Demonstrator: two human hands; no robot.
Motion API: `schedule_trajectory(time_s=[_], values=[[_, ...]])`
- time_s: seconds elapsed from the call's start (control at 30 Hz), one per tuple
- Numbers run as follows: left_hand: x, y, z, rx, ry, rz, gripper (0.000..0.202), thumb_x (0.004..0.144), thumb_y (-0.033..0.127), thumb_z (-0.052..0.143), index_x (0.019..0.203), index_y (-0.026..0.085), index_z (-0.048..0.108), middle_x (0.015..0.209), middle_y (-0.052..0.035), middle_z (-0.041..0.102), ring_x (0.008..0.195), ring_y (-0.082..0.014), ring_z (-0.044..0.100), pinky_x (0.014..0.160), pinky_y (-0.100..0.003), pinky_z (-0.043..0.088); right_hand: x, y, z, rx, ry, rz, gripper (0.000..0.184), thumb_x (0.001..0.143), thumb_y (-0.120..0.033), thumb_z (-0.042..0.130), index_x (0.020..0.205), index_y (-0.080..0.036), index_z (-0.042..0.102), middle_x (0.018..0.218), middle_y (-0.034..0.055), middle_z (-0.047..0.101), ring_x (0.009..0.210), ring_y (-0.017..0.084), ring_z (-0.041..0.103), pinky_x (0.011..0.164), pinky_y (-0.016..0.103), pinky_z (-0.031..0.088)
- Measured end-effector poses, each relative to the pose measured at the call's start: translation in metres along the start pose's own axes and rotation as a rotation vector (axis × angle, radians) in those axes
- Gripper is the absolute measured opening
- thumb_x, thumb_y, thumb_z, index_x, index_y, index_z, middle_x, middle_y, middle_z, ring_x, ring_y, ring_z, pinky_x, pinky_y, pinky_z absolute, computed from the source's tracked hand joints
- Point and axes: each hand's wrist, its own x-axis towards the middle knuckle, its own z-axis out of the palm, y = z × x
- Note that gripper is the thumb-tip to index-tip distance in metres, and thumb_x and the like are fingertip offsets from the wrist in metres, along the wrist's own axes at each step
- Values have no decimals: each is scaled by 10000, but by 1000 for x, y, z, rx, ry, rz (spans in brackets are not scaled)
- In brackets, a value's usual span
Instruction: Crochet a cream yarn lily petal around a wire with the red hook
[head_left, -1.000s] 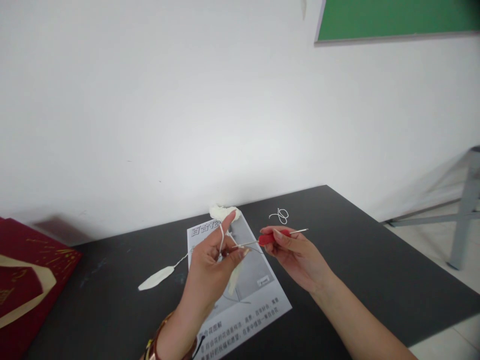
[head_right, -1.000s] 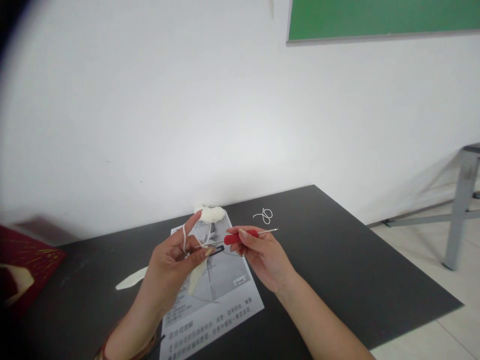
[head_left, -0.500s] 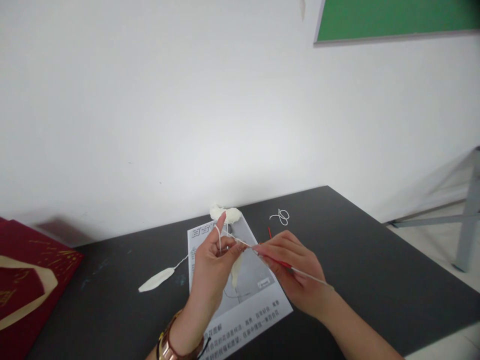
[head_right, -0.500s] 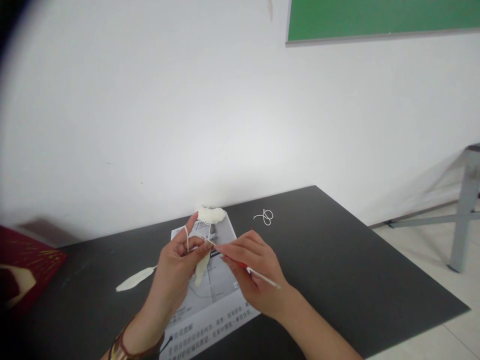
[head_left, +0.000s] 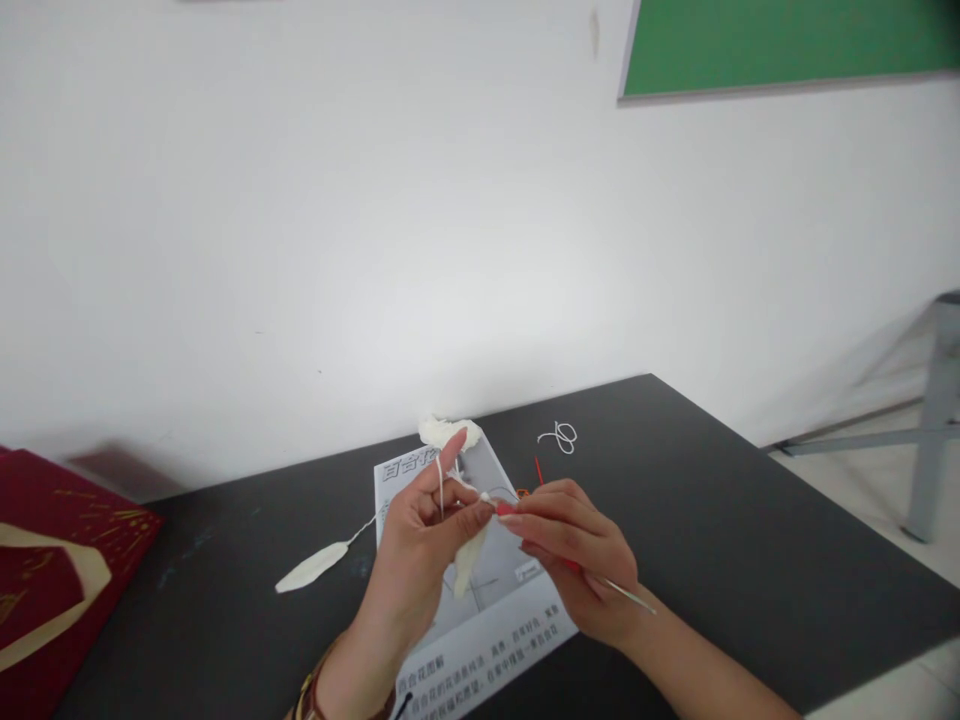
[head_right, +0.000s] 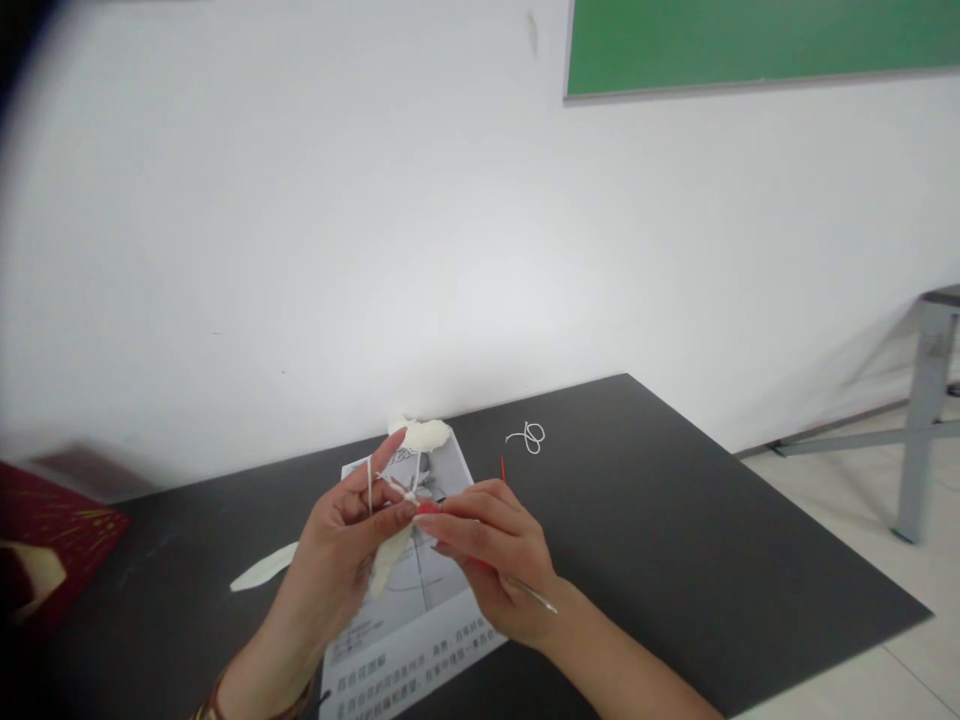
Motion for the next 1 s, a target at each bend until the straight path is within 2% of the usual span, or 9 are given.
schedule_trajectory(time_s=[0.1,0.27,0.43,0.63,0.77,1.0], values=[[-3,7,-3,-5,-5,-30,746,623,170,803,1310,232,518,646,25,649,594,-90,577,608,-198,422,1,-2,1,243,42,187,315,865,-156,547,1116,-302,668,944,74,686,840,221,608,709,365,496],[-9,15,-2,-8,-54,-17,678,650,167,781,1282,240,549,627,25,645,641,-120,634,629,-210,428,2,0,0,556,157,454,164,838,-275,623,959,-275,733,832,62,690,758,212,591,669,345,449],[-13,21,-3,-21,-106,-49,670,671,148,754,1297,238,534,638,12,654,595,-114,610,539,-201,388,6,-2,-5,716,182,592,124,802,-319,667,857,-254,758,759,52,690,701,198,589,651,329,433],[-15,25,-9,-27,-137,-52,674,675,124,746,1297,271,531,620,27,634,557,-102,599,505,-189,365,12,-6,-8,788,262,600,103,759,-302,715,819,-232,763,722,46,705,634,173,589,618,307,443],[-15,28,-12,-27,-184,-73,671,678,112,752,1286,299,538,601,45,602,519,-73,576,488,-176,338,14,-5,-12,770,207,514,96,784,-272,692,829,-220,760,723,42,691,657,163,594,607,287,436],[-12,27,-14,-78,-276,-105,668,674,82,746,1278,287,549,624,36,604,608,-113,630,569,-196,406,15,-3,-18,718,152,399,113,821,-252,656,875,-222,751,721,48,693,705,173,581,612,294,432]])
